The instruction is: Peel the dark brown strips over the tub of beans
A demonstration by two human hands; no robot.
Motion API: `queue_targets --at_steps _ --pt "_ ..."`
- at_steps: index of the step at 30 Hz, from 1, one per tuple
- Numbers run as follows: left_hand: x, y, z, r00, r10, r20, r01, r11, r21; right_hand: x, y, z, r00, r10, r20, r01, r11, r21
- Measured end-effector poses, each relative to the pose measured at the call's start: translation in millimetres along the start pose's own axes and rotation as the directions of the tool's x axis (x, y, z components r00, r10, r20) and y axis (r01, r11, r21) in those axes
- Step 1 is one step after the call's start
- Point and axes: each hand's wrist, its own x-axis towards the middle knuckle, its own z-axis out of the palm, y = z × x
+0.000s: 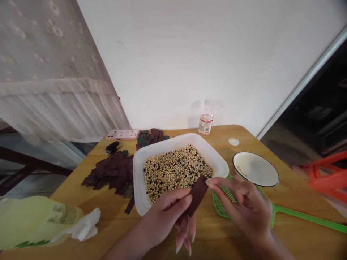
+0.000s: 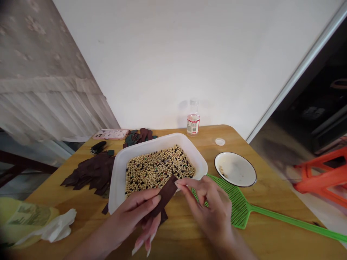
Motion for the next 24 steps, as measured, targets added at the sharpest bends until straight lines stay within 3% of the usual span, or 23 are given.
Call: queue_targets --at_steps 5,13,19,24 --pt "0.8 -2.2 -0.3 1.0 -0.003 0.009 0.003 0.999 -0.039 -3.5 -5.5 2.6 0.991 -0.029 0.131 0.015 0.995 0.103" --pt "1.2 -5.1 -0.9 0.999 -0.024 0.039 0.024 1.0 -0.015 -3.7 -7.6 4.0 0.991 0.067 0.114 -0.078 0.992 0.102" --pt "0.6 -1.6 -0.4 1.0 -0.006 0.024 0.006 1.0 0.008 1.1 -5.0 1.4 0.99 -0.012 0.139 -0.003 0.994 0.113" --pt "-0.2 -0.9 -0.2 1.0 -0.025 0.005 0.025 1.0 0.018 -0.2 -4.8 1.4 0.985 0.022 0.171 -0.04 0.994 0.1"
